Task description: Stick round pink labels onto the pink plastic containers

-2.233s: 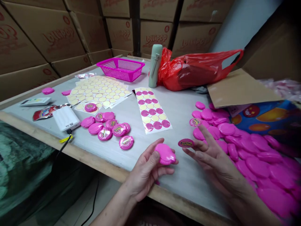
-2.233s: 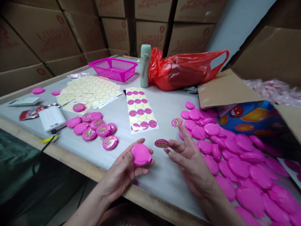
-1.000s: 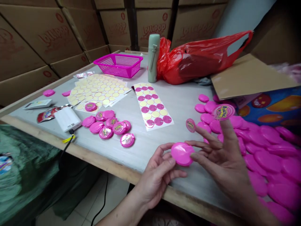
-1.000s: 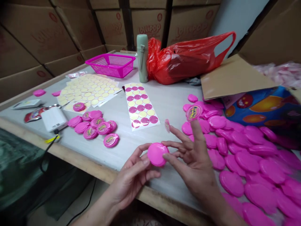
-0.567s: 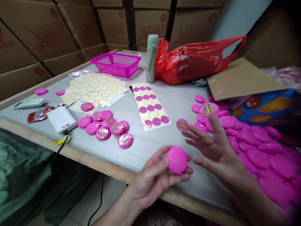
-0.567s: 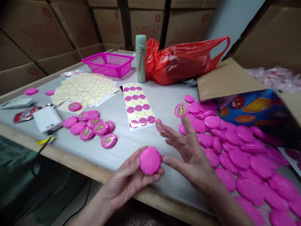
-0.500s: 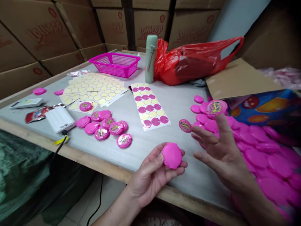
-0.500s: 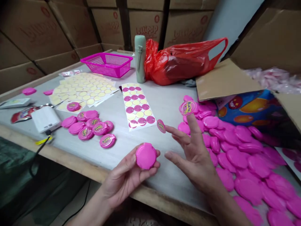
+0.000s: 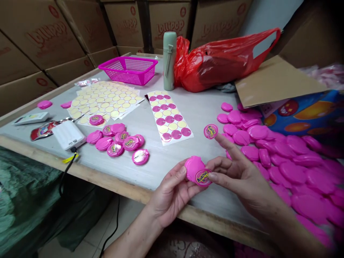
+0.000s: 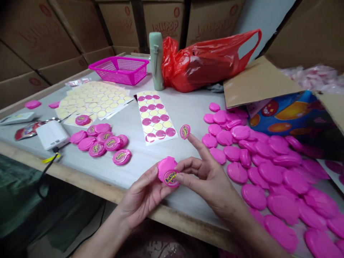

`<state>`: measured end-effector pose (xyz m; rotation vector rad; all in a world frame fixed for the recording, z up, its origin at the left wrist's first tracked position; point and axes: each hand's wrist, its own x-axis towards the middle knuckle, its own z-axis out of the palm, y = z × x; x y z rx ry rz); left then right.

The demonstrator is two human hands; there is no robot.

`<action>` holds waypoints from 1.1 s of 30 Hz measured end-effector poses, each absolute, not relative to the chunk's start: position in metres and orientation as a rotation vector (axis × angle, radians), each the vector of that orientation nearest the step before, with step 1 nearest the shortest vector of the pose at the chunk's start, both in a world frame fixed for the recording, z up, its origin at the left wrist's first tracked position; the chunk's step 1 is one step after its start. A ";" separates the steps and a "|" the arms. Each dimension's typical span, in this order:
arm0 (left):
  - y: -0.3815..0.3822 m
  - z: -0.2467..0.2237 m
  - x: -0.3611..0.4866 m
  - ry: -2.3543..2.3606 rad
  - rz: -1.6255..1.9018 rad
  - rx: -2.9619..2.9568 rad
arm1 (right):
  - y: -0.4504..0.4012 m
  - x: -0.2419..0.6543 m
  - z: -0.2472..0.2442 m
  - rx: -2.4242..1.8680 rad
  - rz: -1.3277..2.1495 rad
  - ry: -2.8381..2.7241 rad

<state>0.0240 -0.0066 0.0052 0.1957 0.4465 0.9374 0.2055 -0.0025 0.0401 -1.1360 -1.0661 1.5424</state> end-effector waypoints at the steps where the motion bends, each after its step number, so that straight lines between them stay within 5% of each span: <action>1: -0.007 0.005 0.024 0.449 0.936 0.197 | -0.002 0.205 0.040 -1.140 1.530 -1.082; 33: -0.006 0.005 0.026 0.551 0.802 0.349 | -0.006 0.207 0.040 -1.312 1.037 -1.537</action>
